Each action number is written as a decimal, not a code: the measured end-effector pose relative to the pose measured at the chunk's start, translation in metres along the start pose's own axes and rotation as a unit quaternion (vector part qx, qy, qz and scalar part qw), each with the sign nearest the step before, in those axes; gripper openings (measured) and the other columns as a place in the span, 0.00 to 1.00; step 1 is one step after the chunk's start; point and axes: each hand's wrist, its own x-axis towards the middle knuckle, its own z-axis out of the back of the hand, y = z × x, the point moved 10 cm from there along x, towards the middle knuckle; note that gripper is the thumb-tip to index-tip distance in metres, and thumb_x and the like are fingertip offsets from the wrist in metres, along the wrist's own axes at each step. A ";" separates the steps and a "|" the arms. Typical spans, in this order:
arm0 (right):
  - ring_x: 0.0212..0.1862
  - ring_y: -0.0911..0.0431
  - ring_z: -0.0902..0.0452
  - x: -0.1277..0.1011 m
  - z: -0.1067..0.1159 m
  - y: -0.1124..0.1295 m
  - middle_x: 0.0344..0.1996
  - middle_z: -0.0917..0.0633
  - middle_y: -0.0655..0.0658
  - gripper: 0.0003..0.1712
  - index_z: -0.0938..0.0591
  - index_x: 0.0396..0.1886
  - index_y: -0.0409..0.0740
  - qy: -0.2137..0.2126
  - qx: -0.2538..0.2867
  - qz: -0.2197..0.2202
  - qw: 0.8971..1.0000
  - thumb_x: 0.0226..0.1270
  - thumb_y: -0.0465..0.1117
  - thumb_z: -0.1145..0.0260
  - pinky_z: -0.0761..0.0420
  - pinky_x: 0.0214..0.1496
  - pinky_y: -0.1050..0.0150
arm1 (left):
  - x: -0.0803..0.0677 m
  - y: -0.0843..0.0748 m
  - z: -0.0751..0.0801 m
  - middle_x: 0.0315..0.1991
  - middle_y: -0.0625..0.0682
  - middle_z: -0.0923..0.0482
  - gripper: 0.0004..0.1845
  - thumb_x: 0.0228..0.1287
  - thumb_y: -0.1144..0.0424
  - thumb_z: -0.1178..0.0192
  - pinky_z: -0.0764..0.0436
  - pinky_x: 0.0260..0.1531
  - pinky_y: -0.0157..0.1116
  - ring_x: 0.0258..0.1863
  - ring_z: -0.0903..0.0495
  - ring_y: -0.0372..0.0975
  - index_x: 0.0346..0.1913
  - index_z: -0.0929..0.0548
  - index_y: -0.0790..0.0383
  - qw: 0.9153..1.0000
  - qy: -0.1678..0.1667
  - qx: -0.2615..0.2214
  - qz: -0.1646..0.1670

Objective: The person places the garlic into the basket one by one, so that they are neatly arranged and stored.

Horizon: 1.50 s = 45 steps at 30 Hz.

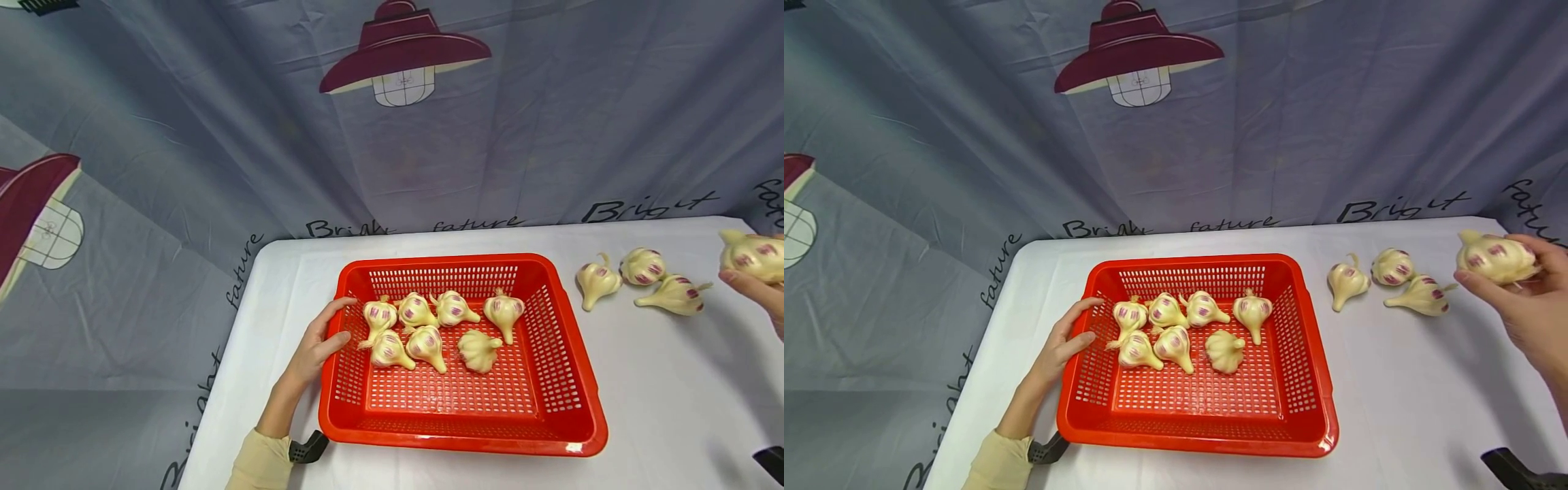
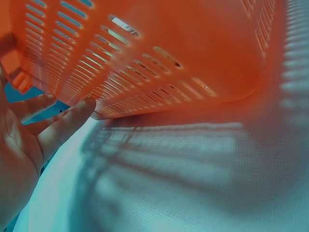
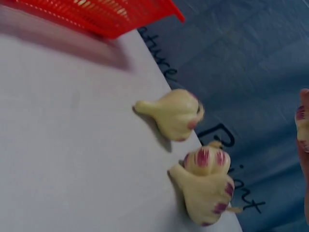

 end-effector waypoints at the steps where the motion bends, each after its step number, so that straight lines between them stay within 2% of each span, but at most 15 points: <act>1: 0.44 0.68 0.25 -0.001 -0.005 0.003 0.48 0.24 0.54 0.33 0.28 0.55 0.52 0.009 0.039 0.009 0.999 0.60 0.13 0.41 0.25 0.44 0.85 | 0.000 0.000 0.000 0.65 0.71 0.34 0.28 0.68 0.71 0.50 0.13 0.38 0.48 0.53 0.24 0.67 0.72 0.33 0.59 1.000 0.000 0.000 -0.001; 3: 0.46 0.66 0.22 -0.005 -0.016 0.009 0.50 0.23 0.50 0.33 0.28 0.56 0.45 0.034 0.114 0.023 0.993 0.58 0.12 0.42 0.23 0.46 0.82 | 0.000 -0.001 0.000 0.64 0.72 0.34 0.28 0.68 0.71 0.50 0.13 0.38 0.48 0.53 0.24 0.67 0.72 0.33 0.59 1.000 0.000 0.000 -0.002; 8: 0.49 0.63 0.20 -0.012 -0.036 0.025 0.53 0.22 0.46 0.34 0.28 0.58 0.41 0.063 0.166 0.030 0.984 0.56 0.10 0.42 0.22 0.49 0.78 | -0.001 -0.001 0.000 0.64 0.72 0.34 0.29 0.68 0.72 0.50 0.13 0.38 0.48 0.53 0.25 0.68 0.72 0.33 0.59 1.000 0.001 -0.004 -0.002; 14: 0.51 0.61 0.19 -0.022 -0.054 0.044 0.54 0.20 0.44 0.39 0.25 0.61 0.36 0.081 0.156 0.048 0.983 0.51 0.06 0.43 0.22 0.49 0.75 | -0.001 -0.001 0.001 0.65 0.70 0.34 0.29 0.68 0.71 0.50 0.13 0.38 0.49 0.53 0.25 0.67 0.72 0.33 0.59 1.000 -0.004 0.000 0.001; 18: 0.53 0.59 0.19 -0.030 -0.069 0.054 0.55 0.19 0.42 0.43 0.27 0.63 0.28 0.116 0.148 0.069 0.980 0.46 0.01 0.48 0.21 0.50 0.72 | -0.001 0.000 0.001 0.65 0.70 0.33 0.28 0.68 0.70 0.50 0.13 0.38 0.49 0.53 0.25 0.66 0.72 0.33 0.59 1.000 -0.005 0.000 0.003; 20: 0.54 0.58 0.19 -0.034 -0.077 0.057 0.57 0.20 0.41 0.45 0.29 0.64 0.26 0.132 0.136 0.074 0.979 0.43 0.00 0.49 0.20 0.49 0.72 | -0.002 0.000 0.001 0.65 0.69 0.33 0.28 0.68 0.70 0.50 0.13 0.39 0.49 0.53 0.25 0.66 0.72 0.33 0.59 1.000 -0.005 0.000 0.003; 23: 0.54 0.60 0.20 -0.041 -0.089 0.059 0.59 0.20 0.43 0.46 0.30 0.65 0.25 0.146 0.080 0.073 0.983 0.41 0.00 0.46 0.20 0.47 0.73 | -0.002 0.000 0.001 0.65 0.69 0.33 0.28 0.68 0.69 0.49 0.13 0.39 0.49 0.53 0.24 0.66 0.72 0.33 0.59 1.000 -0.006 -0.001 0.004; 25: 0.52 0.63 0.20 -0.047 -0.097 0.058 0.60 0.21 0.47 0.47 0.28 0.65 0.30 0.151 0.012 0.063 0.987 0.42 0.02 0.40 0.20 0.45 0.76 | -0.002 0.000 0.001 0.65 0.69 0.33 0.28 0.68 0.69 0.49 0.13 0.39 0.49 0.53 0.24 0.65 0.72 0.33 0.58 1.000 -0.006 0.000 0.004; 27: 0.49 0.65 0.21 -0.053 -0.106 0.058 0.60 0.21 0.50 0.45 0.26 0.64 0.34 0.160 -0.066 0.056 0.983 0.43 0.06 0.34 0.20 0.43 0.79 | -0.002 -0.001 0.001 0.65 0.69 0.34 0.28 0.68 0.69 0.49 0.13 0.39 0.49 0.54 0.24 0.65 0.72 0.33 0.58 1.000 -0.006 0.000 0.003; 29: 0.48 0.66 0.22 -0.060 -0.118 0.060 0.60 0.22 0.51 0.44 0.26 0.64 0.35 0.180 -0.121 0.056 0.975 0.44 0.10 0.30 0.21 0.41 0.80 | -0.001 -0.001 0.001 0.65 0.69 0.34 0.28 0.69 0.69 0.49 0.13 0.39 0.48 0.54 0.24 0.65 0.72 0.33 0.58 1.000 -0.005 -0.001 0.001; 31: 0.49 0.63 0.23 -0.067 -0.132 0.066 0.60 0.23 0.47 0.44 0.26 0.63 0.34 0.207 -0.146 0.069 0.965 0.42 0.12 0.27 0.22 0.41 0.79 | -0.001 -0.002 0.001 0.65 0.69 0.34 0.28 0.69 0.69 0.49 0.13 0.39 0.48 0.53 0.25 0.66 0.72 0.33 0.59 1.000 -0.004 -0.002 -0.002; 35: 0.52 0.59 0.24 -0.082 -0.163 0.076 0.59 0.23 0.43 0.46 0.26 0.63 0.31 0.269 -0.154 0.098 0.946 0.38 0.13 0.24 0.20 0.45 0.77 | -0.001 -0.003 0.000 0.65 0.70 0.34 0.28 0.69 0.70 0.49 0.13 0.39 0.48 0.53 0.25 0.68 0.71 0.33 0.60 1.000 -0.001 -0.004 -0.007; 41: 0.50 0.64 0.22 -0.102 -0.203 0.080 0.54 0.19 0.52 0.45 0.22 0.60 0.45 0.324 -0.211 0.128 0.913 0.37 0.26 0.15 0.21 0.46 0.78 | 0.000 -0.002 0.000 0.65 0.70 0.34 0.28 0.68 0.69 0.49 0.13 0.39 0.48 0.53 0.25 0.68 0.72 0.33 0.60 1.000 0.000 -0.006 -0.006; 45: 0.46 0.64 0.21 -0.110 -0.227 0.078 0.51 0.18 0.55 0.42 0.22 0.59 0.51 0.368 -0.243 0.171 0.881 0.40 0.31 0.14 0.22 0.47 0.78 | 0.000 0.000 0.000 0.66 0.70 0.35 0.29 0.68 0.68 0.49 0.13 0.39 0.49 0.55 0.26 0.68 0.72 0.33 0.59 1.000 -0.003 -0.007 0.002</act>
